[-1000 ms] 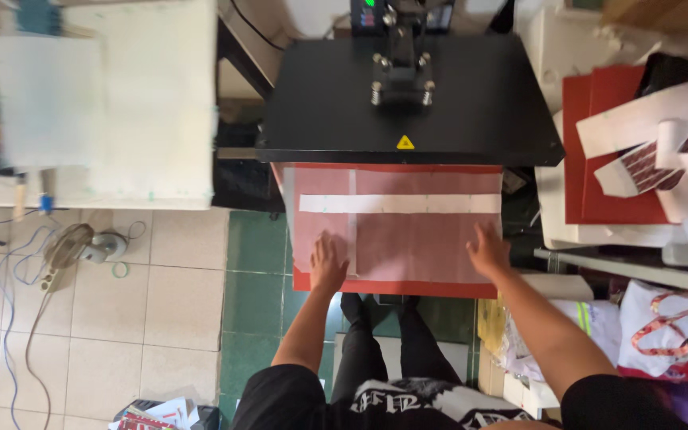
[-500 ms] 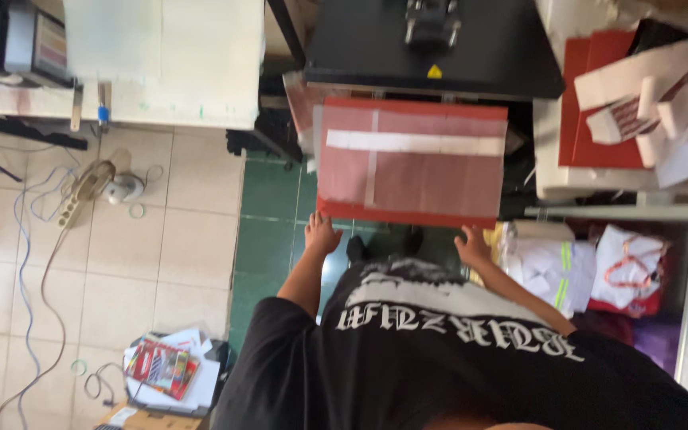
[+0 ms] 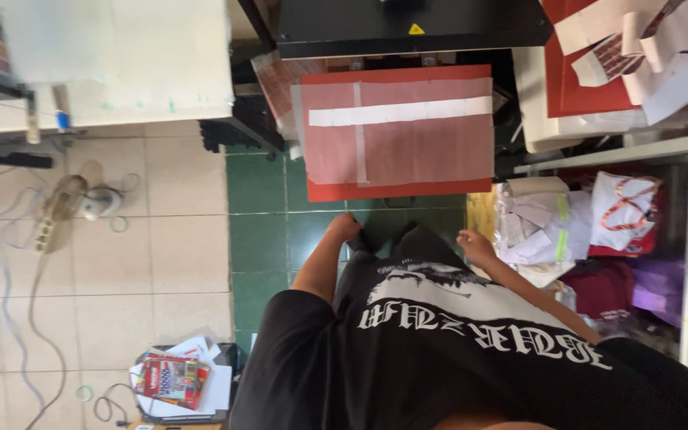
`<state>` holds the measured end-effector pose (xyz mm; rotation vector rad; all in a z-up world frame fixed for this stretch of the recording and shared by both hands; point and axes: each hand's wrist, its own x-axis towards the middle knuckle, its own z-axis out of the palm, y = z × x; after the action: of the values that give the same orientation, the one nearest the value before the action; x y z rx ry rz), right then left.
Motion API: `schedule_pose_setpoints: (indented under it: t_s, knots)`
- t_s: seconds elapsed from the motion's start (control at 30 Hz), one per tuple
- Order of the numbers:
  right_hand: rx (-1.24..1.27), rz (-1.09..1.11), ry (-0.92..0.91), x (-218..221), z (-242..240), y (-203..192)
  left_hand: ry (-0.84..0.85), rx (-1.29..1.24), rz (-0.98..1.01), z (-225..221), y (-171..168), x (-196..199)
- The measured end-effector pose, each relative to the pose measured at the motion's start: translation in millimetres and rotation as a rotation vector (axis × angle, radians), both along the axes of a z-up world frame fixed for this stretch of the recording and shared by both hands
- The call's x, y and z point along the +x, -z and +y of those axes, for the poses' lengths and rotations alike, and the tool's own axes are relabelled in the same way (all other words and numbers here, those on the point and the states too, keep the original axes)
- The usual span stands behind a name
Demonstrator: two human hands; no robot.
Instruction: The person places a white sheet on a red board, aligns a printed transfer sheet, and uses a heat press machine to apply heat and pressure. They repeat the process with another sheet, then peel off the backing to reveal the transferred design.
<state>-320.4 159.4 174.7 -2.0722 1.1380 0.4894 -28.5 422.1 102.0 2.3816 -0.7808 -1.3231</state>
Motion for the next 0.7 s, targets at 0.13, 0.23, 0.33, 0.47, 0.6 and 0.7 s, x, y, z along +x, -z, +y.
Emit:
schedule_pose_setpoints:
  t_s: [0.13,0.23,0.33,0.47,0.6,0.7]
  knots:
    - [0.074,-0.084,-0.046,-25.1,-7.3,-11.7,0.054,-0.042,-0.008,-45.0,45.6,-45.2]
    - [0.055,-0.066,-0.105,-29.9,-23.9,-15.4,-0.342,-0.134,0.101,-78.0,79.9,-74.4]
    - [0.021,-0.1,-0.189,-36.8,-32.7,-9.6,-0.573,-0.332,0.145,-106.2,115.9,-97.4]
    - [0.02,-0.051,-0.149,-24.4,-47.9,7.6,-1.246,-0.267,0.719,-141.0,140.7,-94.2]
    - [-0.01,-0.123,-0.229,-27.5,-38.1,22.3,-1.529,-0.458,0.786,-143.9,143.0,-104.1]
    - [0.119,-0.017,-0.128,-27.9,-30.6,30.9,-1.552,-0.473,0.728,-141.8,140.9,-103.3]
